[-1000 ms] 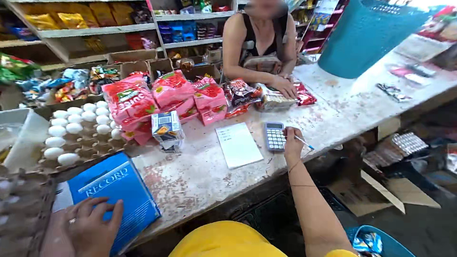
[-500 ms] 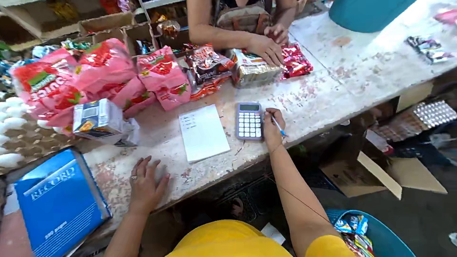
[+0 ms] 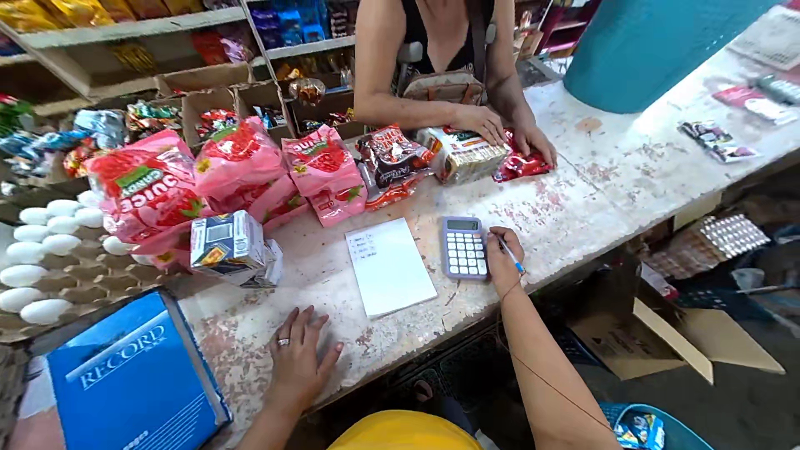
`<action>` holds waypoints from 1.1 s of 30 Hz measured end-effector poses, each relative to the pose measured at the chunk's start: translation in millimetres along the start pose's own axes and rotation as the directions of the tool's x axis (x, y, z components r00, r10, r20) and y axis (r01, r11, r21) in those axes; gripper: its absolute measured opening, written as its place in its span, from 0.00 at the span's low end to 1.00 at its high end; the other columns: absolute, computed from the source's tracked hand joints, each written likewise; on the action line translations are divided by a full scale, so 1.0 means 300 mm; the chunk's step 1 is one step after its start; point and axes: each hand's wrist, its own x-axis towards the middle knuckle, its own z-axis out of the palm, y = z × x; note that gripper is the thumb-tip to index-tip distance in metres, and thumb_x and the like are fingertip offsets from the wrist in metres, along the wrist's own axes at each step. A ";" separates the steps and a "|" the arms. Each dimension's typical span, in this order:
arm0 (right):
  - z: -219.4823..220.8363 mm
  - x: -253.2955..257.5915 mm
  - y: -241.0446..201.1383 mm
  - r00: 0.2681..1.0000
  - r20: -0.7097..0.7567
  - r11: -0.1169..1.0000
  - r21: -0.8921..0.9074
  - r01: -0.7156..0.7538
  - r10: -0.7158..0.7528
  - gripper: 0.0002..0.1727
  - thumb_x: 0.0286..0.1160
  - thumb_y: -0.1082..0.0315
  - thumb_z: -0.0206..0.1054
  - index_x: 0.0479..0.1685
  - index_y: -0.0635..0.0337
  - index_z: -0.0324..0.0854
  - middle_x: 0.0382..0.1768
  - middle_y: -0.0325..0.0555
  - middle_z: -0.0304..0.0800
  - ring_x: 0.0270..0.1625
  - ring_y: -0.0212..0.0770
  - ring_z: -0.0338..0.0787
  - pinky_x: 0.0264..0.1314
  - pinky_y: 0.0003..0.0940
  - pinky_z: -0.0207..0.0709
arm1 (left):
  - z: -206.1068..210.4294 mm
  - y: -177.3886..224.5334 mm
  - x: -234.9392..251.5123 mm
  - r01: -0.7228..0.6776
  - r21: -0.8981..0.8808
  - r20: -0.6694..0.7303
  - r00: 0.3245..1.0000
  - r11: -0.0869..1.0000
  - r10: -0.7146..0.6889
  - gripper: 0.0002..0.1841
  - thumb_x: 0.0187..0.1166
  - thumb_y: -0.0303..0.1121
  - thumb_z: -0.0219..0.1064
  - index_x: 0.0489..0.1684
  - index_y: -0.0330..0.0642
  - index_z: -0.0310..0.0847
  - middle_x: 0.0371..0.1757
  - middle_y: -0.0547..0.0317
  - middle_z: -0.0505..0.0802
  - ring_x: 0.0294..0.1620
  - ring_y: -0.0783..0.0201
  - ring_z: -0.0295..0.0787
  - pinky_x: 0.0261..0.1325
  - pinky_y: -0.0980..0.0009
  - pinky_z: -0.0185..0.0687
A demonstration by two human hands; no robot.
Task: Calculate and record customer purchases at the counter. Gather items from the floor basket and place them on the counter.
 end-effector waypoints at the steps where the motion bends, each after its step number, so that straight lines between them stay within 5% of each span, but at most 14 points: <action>1: 0.003 0.006 0.000 1.000 -0.003 1.000 -0.018 0.005 -0.005 0.17 0.90 0.64 0.58 0.64 0.67 0.81 0.57 0.60 0.88 0.54 0.48 0.90 0.61 0.47 0.82 | 0.004 -0.003 -0.002 -0.007 -0.008 -0.003 1.000 1.000 0.007 0.38 0.80 0.70 0.46 0.68 0.49 0.85 0.80 0.41 0.80 0.84 0.30 0.66 0.77 0.28 0.59; 7: 0.024 0.022 0.057 0.994 -0.081 0.997 -0.007 0.079 -0.079 0.16 0.86 0.66 0.59 0.60 0.70 0.82 0.47 0.56 0.88 0.44 0.38 0.87 0.52 0.35 0.82 | 0.010 0.000 -0.020 -0.081 -0.023 -0.020 0.997 0.996 0.081 0.35 0.80 0.68 0.49 0.66 0.51 0.86 0.78 0.43 0.83 0.82 0.31 0.70 0.74 0.31 0.65; 20: 0.012 0.019 0.019 0.999 -0.037 0.994 -0.108 -0.018 0.014 0.18 0.90 0.64 0.56 0.64 0.69 0.80 0.55 0.66 0.88 0.53 0.57 0.90 0.61 0.57 0.81 | 0.024 0.004 -0.014 -0.205 -0.029 -0.003 0.979 0.978 0.205 0.35 0.80 0.69 0.49 0.63 0.52 0.88 0.76 0.45 0.84 0.82 0.34 0.72 0.74 0.29 0.65; 29: 0.007 0.037 0.010 0.999 -0.045 0.999 -0.029 -0.013 0.012 0.17 0.86 0.66 0.58 0.60 0.69 0.84 0.51 0.58 0.91 0.53 0.44 0.90 0.62 0.41 0.82 | 0.011 -0.001 0.028 -0.063 -0.131 0.062 0.996 0.989 0.072 0.35 0.76 0.69 0.52 0.62 0.53 0.89 0.76 0.48 0.85 0.82 0.33 0.71 0.75 0.27 0.60; 33: 0.017 0.008 0.026 0.996 -0.086 1.000 0.022 0.004 -0.002 0.16 0.87 0.66 0.58 0.59 0.70 0.84 0.47 0.56 0.91 0.47 0.38 0.90 0.57 0.37 0.83 | -0.087 0.032 0.104 -0.100 -0.172 0.285 0.947 0.980 0.147 0.33 0.79 0.64 0.59 0.70 0.48 0.84 0.74 0.46 0.86 0.80 0.35 0.73 0.73 0.29 0.67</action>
